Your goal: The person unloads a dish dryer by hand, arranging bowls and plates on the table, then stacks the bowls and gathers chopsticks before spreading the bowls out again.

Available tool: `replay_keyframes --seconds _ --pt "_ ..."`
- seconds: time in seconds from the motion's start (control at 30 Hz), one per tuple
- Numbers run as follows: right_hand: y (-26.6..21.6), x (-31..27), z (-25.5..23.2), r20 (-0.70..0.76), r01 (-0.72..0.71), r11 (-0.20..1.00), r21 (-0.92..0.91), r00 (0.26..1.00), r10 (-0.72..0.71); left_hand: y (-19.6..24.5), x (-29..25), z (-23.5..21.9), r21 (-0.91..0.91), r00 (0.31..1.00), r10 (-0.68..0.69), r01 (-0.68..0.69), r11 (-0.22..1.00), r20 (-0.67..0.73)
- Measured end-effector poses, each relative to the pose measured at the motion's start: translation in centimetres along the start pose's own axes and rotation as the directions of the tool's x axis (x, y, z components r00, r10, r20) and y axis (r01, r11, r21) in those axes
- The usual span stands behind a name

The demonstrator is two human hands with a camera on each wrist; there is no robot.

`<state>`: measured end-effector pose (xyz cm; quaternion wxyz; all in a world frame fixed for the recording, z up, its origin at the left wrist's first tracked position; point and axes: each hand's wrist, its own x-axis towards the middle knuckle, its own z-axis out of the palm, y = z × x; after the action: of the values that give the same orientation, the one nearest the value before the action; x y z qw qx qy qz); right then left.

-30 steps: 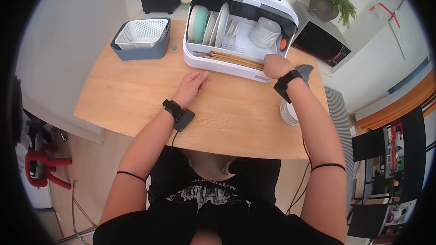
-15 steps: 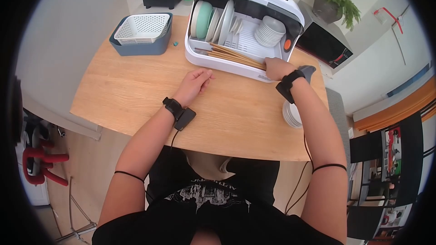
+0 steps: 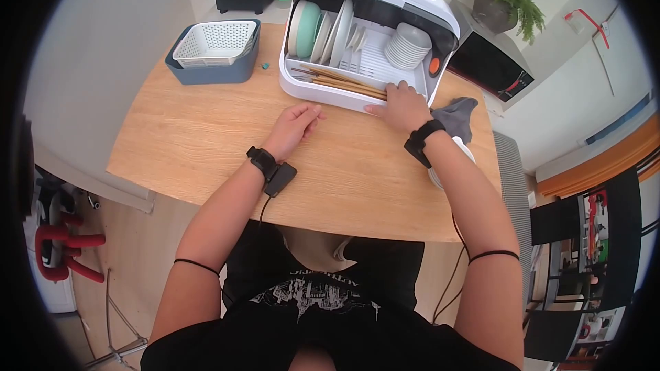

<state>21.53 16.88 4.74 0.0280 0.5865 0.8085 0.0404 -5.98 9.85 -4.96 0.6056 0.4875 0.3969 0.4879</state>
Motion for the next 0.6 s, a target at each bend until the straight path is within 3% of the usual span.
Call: replay_keyframes --seconds 0.3,0.6 --pt "0.0 -0.6 2.2 -0.276 0.057 0.998 -0.015 0.959 -0.058 0.1 -0.1 0.0 -0.026 1.000 0.019 -0.019 0.999 0.005" --pt "0.9 -0.5 3.3 -0.330 0.168 0.983 -0.075 0.926 -0.183 -0.1 0.1 0.1 0.006 1.000 0.025 -0.025 1.000 0.005"
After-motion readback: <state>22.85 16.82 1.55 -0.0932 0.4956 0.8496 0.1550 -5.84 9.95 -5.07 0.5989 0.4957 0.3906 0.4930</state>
